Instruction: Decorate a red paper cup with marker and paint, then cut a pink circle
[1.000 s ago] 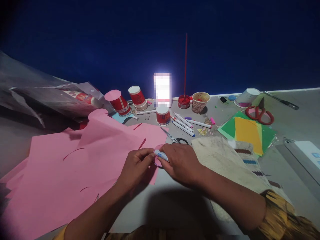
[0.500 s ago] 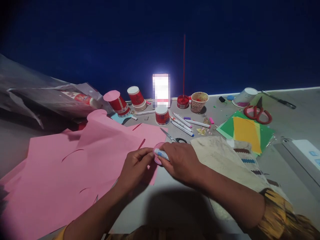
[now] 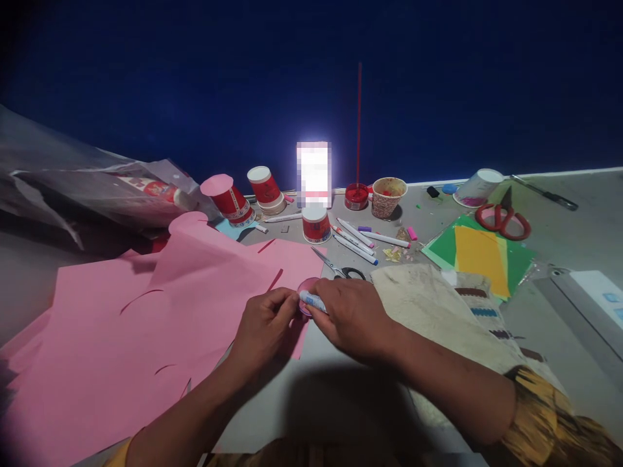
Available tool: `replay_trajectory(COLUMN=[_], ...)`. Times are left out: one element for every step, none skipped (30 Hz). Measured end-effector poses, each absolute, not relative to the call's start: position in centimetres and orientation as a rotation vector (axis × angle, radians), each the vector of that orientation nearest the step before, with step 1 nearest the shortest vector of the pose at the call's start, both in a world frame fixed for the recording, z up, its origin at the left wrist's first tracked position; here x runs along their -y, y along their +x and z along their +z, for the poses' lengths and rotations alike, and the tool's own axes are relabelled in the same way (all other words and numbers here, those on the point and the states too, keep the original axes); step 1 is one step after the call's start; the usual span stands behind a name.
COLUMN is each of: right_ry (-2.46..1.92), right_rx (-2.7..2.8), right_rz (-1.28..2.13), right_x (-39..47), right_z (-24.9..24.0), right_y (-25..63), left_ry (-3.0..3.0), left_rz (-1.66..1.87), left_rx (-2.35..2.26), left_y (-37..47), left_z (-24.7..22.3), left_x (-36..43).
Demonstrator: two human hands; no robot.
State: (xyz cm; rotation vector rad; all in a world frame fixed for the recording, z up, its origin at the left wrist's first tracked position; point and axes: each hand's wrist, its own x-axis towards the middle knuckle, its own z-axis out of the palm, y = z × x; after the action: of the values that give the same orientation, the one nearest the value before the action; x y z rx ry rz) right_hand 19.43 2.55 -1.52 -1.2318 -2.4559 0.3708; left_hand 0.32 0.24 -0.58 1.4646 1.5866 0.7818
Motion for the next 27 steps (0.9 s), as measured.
replay_trajectory(right_ry=[-1.247,-1.261,-1.275,-1.289,-1.301,-1.312,-1.321,-1.325,-1.325,-1.322,-1.32,-1.319,-1.319,-1.321,-1.324,-1.325,-1.32,-1.315,-1.311,-1.312,-1.318,-1.331,-1.347,-1.365,-1.384,-1.404,-1.426], right_rx=[2.454,2.451,2.448,2.447,2.445,2.443,2.441,2.439,2.439,2.439,2.44,2.441,2.442,2.444,2.445,2.446,2.45,2.455,2.456,2.454,2.45,2.445,2.439,2.434,2.433,2.435,2.438], right_rz=[0.37,0.367,0.366,0.365,0.363,0.362,0.363,0.369,0.381,0.396,0.415,0.435,0.453,0.471,0.486,0.499,0.513,0.525,0.533,0.537,0.536,0.532,0.526,0.517,0.51,0.504,0.5], right_x=[-2.56,-2.56,-2.57,-2.56,-2.56,-2.56,-2.56,-2.57,-2.58,-2.6,-2.61,-2.63,-2.64,-2.64,-2.63,-2.62,-2.6,-2.58,-2.55,-2.53,-2.51,-2.49,-2.48,-2.47,-2.47,-2.46,-2.46], right_z=[-1.52,-1.51,-1.51,-1.5,-1.5,-1.48,-1.47,-1.46,-1.45,-1.44,-1.44,-1.45,-1.45,-1.46,-1.47,-1.47,-1.47,-1.46,-1.44,-1.42,-1.38,-1.34,-1.3,-1.25,-1.19,-1.13,-1.06], right_y=[19.42,19.4,19.39,19.38,19.37,19.37,19.38,19.38,19.39,19.4,19.41,19.41,19.42,19.42,19.42,19.41,19.41,19.4,19.38,19.36,19.33,19.3,19.26,19.22,19.17,19.13,19.08], left_ry=[1.459,1.452,1.445,1.437,1.43,1.423,1.418,1.412,1.407,1.403,1.402,1.403,1.406,1.413,1.42,1.427,1.432,1.435,1.435,1.431,1.423,1.418,1.417,1.422,1.435,1.452,1.471], left_rz=[0.777,0.774,0.774,0.775,0.774,0.774,0.776,0.779,0.78,0.779,0.782,0.786,0.791,0.798,0.808,0.817,0.823,0.825,0.826,0.823,0.814,0.802,0.788,0.773,0.761,0.751,0.742], left_rx=[-1.58,-1.572,-1.565,-1.558,-1.552,-1.549,-1.547,-1.544,-1.542,-1.54,-1.537,-1.532,-1.527,-1.522,-1.518,-1.512,-1.507,-1.504,-1.502,-1.502,-1.502,-1.501,-1.501,-1.503,-1.506,-1.513,-1.523], left_y=[0.35,0.37,0.38,0.39,0.38,0.36,0.34,0.31,0.28,0.26,0.23,0.2,0.18,0.16,0.13,0.11,0.09,0.06,0.04,0.01,0.0,-0.01,-0.01,0.01,0.04,0.07,0.12], left_z=[-0.52,-0.47,-0.44,-0.44,-0.46,-0.5,-0.54,-0.58,-0.61,-0.62,-0.63,-0.62,-0.6,-0.59,-0.58,-0.57,-0.58,-0.59,-0.61,-0.62,-0.62,-0.62,-0.61,-0.59,-0.57,-0.56,-0.55], left_x=[-0.24,-0.25,-0.25,-0.24,-0.22,-0.2,-0.19,-0.18,-0.17,-0.17,-0.18,-0.19,-0.19,-0.2,-0.2,-0.2,-0.19,-0.18,-0.16,-0.14,-0.13,-0.11,-0.1,-0.09,-0.08,-0.06,-0.05])
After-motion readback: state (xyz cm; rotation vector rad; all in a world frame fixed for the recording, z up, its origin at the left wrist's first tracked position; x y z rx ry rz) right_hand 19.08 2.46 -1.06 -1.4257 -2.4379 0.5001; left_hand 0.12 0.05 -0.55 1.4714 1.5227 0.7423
